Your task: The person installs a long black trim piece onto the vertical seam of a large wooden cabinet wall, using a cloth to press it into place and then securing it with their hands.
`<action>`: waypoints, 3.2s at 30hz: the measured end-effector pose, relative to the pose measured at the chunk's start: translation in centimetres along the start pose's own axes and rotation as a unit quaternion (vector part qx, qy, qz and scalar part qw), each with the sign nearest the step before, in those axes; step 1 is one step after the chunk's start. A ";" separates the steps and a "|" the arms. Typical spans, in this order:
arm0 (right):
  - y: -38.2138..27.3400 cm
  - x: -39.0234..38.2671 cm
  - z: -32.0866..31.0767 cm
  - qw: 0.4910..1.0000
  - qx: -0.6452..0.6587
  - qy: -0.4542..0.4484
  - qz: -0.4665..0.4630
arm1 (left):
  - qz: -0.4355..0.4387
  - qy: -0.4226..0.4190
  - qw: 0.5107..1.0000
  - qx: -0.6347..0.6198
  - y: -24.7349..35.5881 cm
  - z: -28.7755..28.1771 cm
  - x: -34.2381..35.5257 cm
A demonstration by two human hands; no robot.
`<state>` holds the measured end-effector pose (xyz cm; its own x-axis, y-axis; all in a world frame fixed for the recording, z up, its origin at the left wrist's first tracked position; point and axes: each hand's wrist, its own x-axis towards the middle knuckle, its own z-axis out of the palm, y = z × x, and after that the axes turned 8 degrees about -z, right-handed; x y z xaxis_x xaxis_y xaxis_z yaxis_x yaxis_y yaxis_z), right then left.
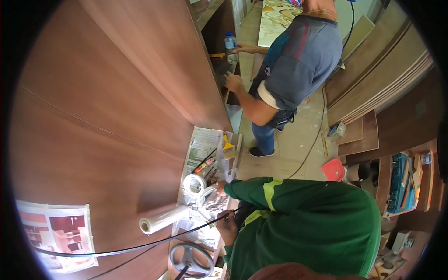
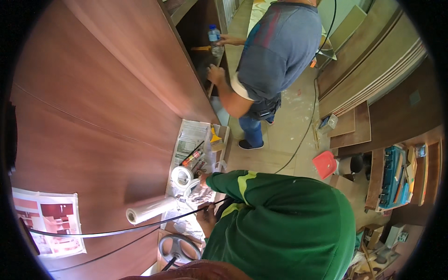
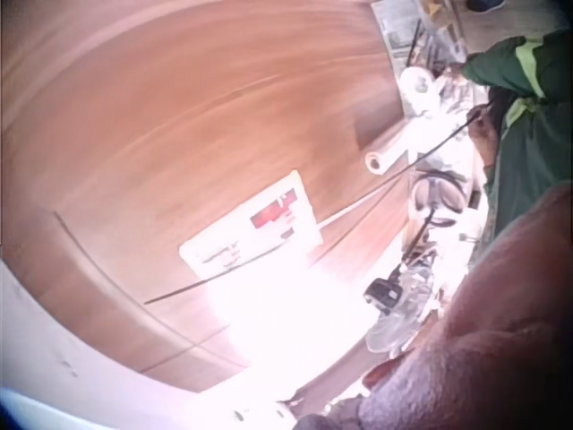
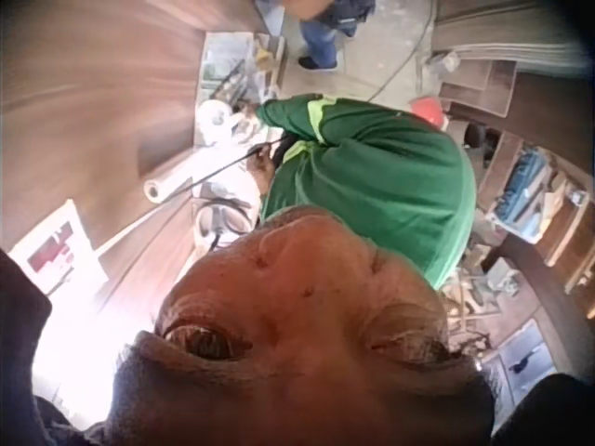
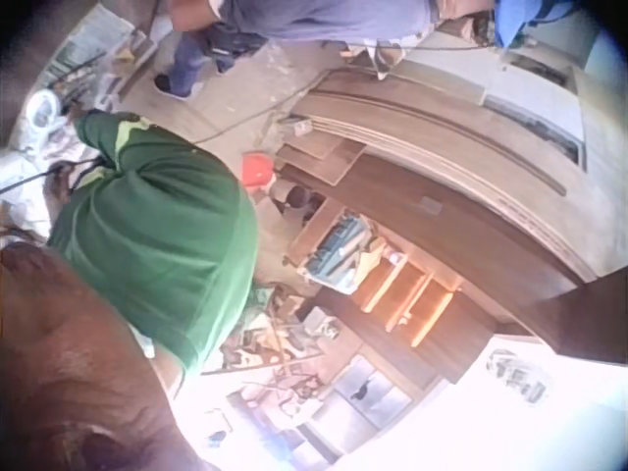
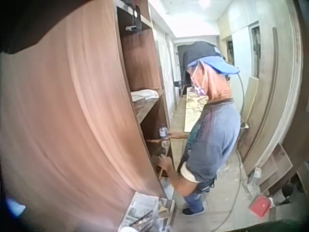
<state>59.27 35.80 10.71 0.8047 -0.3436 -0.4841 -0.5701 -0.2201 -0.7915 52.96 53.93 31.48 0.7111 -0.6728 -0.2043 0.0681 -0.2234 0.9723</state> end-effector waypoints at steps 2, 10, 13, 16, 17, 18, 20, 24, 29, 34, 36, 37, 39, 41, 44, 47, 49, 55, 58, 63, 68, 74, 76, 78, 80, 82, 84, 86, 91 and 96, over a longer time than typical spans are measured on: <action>2.0 0.7 -2.3 0.999 -0.041 0.024 -0.005 | -0.010 -0.037 0.998 0.050 1.1 0.2 1.5; -10.9 -12.1 -17.6 0.952 0.201 -0.130 -0.188 | 0.073 -0.064 0.985 0.143 2.0 1.4 7.7; -15.5 -17.5 -21.2 0.919 0.315 -0.070 -0.227 | 0.120 -0.087 0.976 0.156 4.7 2.6 10.0; -18.3 -19.6 -22.7 0.907 0.276 0.021 -0.319 | 0.174 -0.088 0.971 0.138 7.8 3.3 11.7; -18.0 -19.2 -23.1 0.906 0.240 0.036 -0.346 | 0.199 -0.082 0.966 0.142 7.9 3.5 12.7; -18.9 -19.2 -23.1 0.902 0.253 0.045 -0.348 | 0.221 -0.074 0.961 0.146 7.9 3.6 13.6; -18.5 -18.0 -23.6 0.897 0.240 0.068 -0.364 | 0.237 -0.077 0.953 0.171 9.7 3.7 15.0; -20.4 -16.5 -25.2 0.906 0.155 0.065 -0.389 | 0.214 -0.014 0.959 0.183 12.6 3.7 17.3; -24.9 -15.4 -27.5 0.900 0.156 0.071 -0.402 | 0.231 0.073 0.955 0.170 15.6 4.0 18.2; -27.1 -13.2 -28.6 0.889 0.148 0.069 -0.428 | 0.149 0.144 0.972 0.112 19.1 4.3 17.5; -28.4 -13.1 -28.5 0.873 0.159 0.065 -0.457 | 0.184 0.173 0.960 0.119 18.3 3.6 18.3; -29.1 -13.0 -28.7 0.870 0.168 0.059 -0.459 | 0.212 0.189 0.952 0.116 18.8 3.5 18.6; -29.2 -12.4 -28.5 0.858 0.177 0.056 -0.478 | 0.239 0.217 0.938 0.127 20.0 3.6 18.6; -29.9 -12.6 -28.4 0.846 0.173 0.064 -0.499 | 0.225 0.211 0.945 0.107 20.0 3.1 18.7; -30.8 -12.6 -28.1 0.837 0.157 0.074 -0.518 | 0.211 0.213 0.949 0.094 20.0 2.3 19.0; -32.0 -12.9 -28.1 0.847 0.160 0.077 -0.500 | 0.224 0.213 0.946 0.096 21.4 1.8 18.7; -32.2 -12.5 -27.5 0.832 0.131 0.138 -0.521 | 0.251 0.212 0.940 0.096 23.3 1.5 18.0; -30.5 -12.7 -24.5 0.810 0.140 0.215 -0.528 | 0.284 0.205 0.930 0.111 25.0 -1.9 18.5; -27.8 -12.6 -23.3 0.831 0.102 0.243 -0.490 | 0.281 0.190 0.934 0.109 26.1 -3.2 19.1; -23.4 -11.7 -20.4 0.886 0.124 0.187 -0.405 | 0.296 0.191 0.924 0.152 26.8 -5.0 20.0; -23.7 -11.0 -19.9 0.885 0.089 0.181 -0.421 | 0.291 0.195 0.930 0.109 27.9 -5.3 20.0; -23.0 -9.6 -20.1 0.881 0.067 0.160 -0.441 | 0.308 0.194 0.926 0.100 30.6 -4.8 19.6; -22.8 -8.9 -20.0 0.883 0.070 0.150 -0.439 | 0.314 0.200 0.922 0.107 31.7 -5.1 19.8; -22.8 -8.4 -19.9 0.881 0.080 0.145 -0.444 | 0.323 0.211 0.914 0.124 32.6 -5.5 20.2; -23.1 -8.1 -20.0 0.884 0.114 0.118 -0.437 | 0.325 0.213 0.913 0.126 33.2 -6.1 21.0; -23.3 -7.9 -20.2 0.887 0.125 0.101 -0.433 | 0.323 0.204 0.917 0.113 33.7 -6.9 22.1; -23.6 -7.6 -20.6 0.890 0.114 0.095 -0.430 | 0.318 0.199 0.921 0.103 34.8 -7.2 22.3; -23.4 -6.9 -20.9 0.892 0.084 0.077 -0.437 | 0.316 0.196 0.923 0.102 36.7 -7.4 22.2; -22.4 -6.9 -21.4 0.872 0.083 0.060 -0.479 | 0.364 0.177 0.913 0.051 43.6 -7.8 21.8; -20.7 -7.5 -21.8 0.879 0.084 0.054 -0.467 | 0.433 0.185 0.880 0.065 51.7 -8.1 21.2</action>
<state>61.42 23.03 38.91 0.8832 -0.1718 0.4363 0.3696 -0.3175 -0.8733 77.23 33.87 78.34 0.6381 -0.3596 0.6809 -0.6747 0.1651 0.7194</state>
